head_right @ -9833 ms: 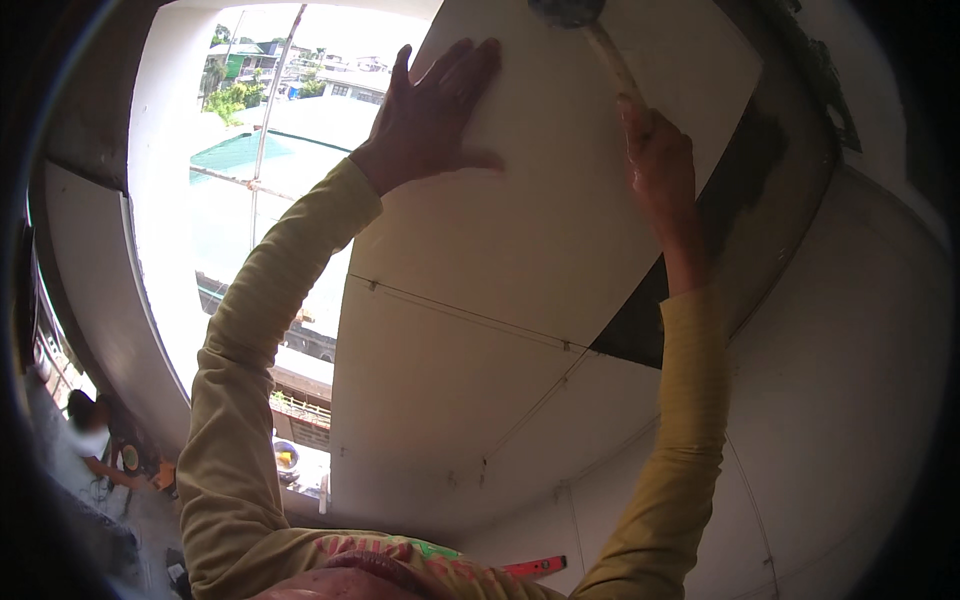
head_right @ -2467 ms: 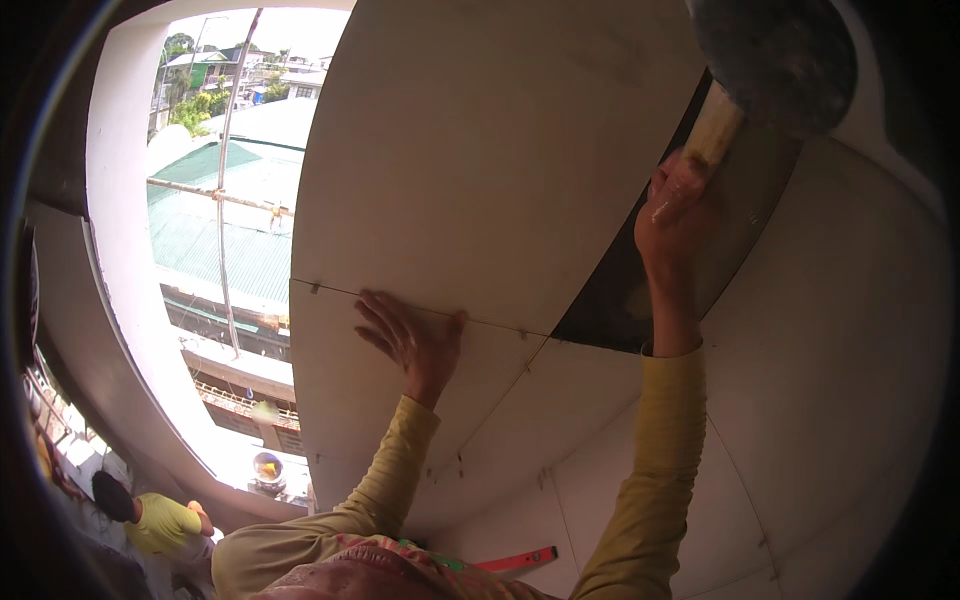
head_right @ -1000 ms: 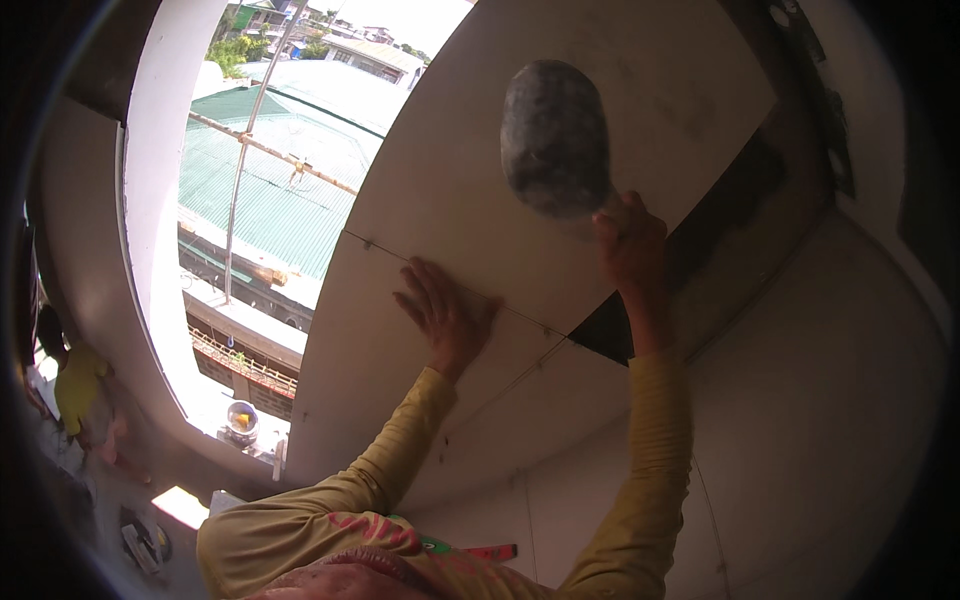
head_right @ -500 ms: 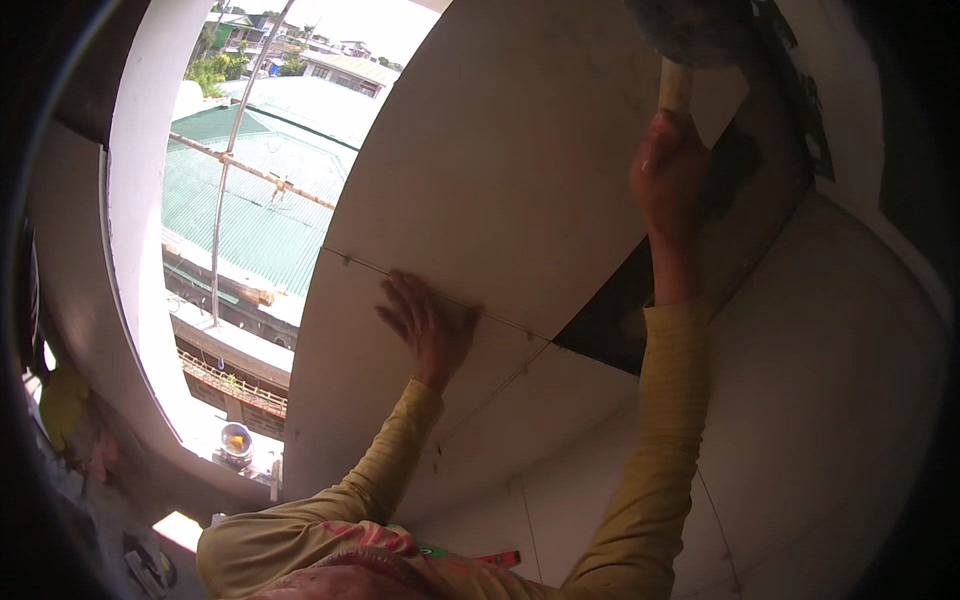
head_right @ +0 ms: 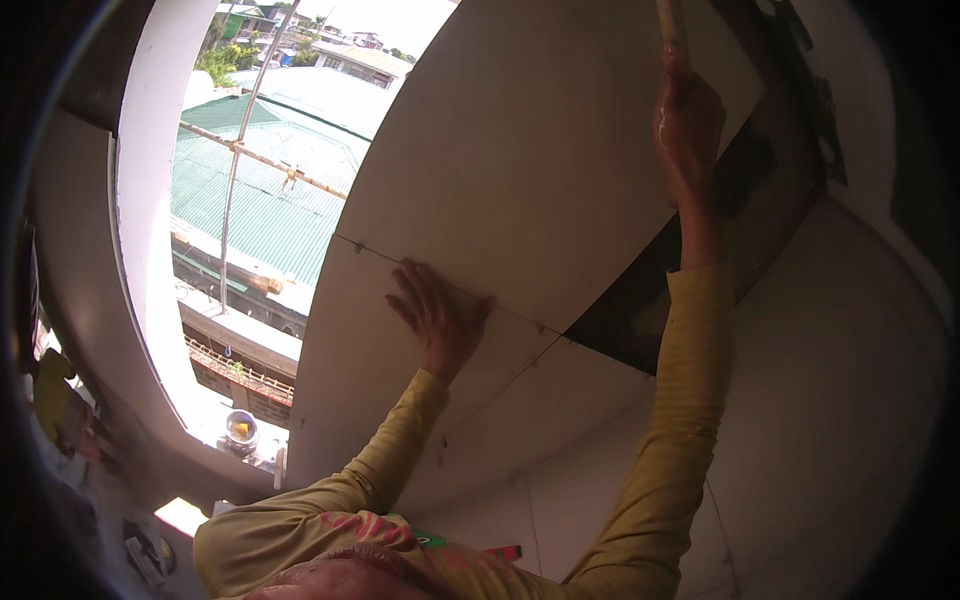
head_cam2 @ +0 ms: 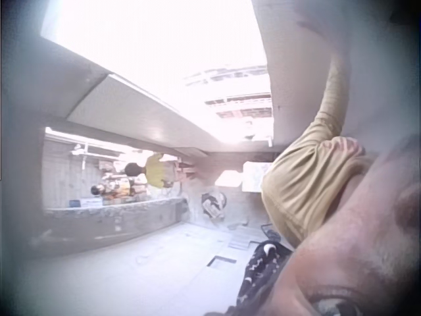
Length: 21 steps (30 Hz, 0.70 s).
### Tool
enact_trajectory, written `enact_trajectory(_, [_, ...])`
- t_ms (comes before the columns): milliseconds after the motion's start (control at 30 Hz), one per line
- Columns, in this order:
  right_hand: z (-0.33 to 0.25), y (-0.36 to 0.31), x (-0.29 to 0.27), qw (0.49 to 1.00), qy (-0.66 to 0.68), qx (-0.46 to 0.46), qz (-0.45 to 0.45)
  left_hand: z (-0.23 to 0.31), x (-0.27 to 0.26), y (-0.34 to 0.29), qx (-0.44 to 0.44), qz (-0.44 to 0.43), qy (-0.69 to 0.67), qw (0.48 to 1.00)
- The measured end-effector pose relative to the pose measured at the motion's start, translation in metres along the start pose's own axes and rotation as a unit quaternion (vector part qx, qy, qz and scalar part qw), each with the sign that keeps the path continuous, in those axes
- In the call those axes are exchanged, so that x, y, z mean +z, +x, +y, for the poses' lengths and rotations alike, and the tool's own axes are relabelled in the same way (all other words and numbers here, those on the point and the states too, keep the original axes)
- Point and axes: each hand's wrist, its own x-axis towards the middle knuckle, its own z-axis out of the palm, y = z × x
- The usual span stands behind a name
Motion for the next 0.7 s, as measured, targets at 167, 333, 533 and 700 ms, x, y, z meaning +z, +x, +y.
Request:
enact_trajectory(167, [0.030,-0.013,0.025,0.991,-0.057,-0.102,0.065,-0.004,0.007,0.003,0.018,0.040,0.003,0.999])
enact_trajectory(333, [0.042,-0.022,0.022,0.981,0.017,-0.129,0.143,-0.002,0.003,0.004,0.004,0.013,-0.018,1.000])
enact_trajectory(533, [0.052,-0.002,0.021,0.984,-0.053,-0.146,0.085,-0.008,0.009,0.000,0.008,0.023,-0.015,1.000])
enact_trajectory(700, [0.031,-0.011,0.023,0.997,0.043,-0.046,0.041,-0.009,0.012,-0.005,0.029,0.047,-0.014,0.998])
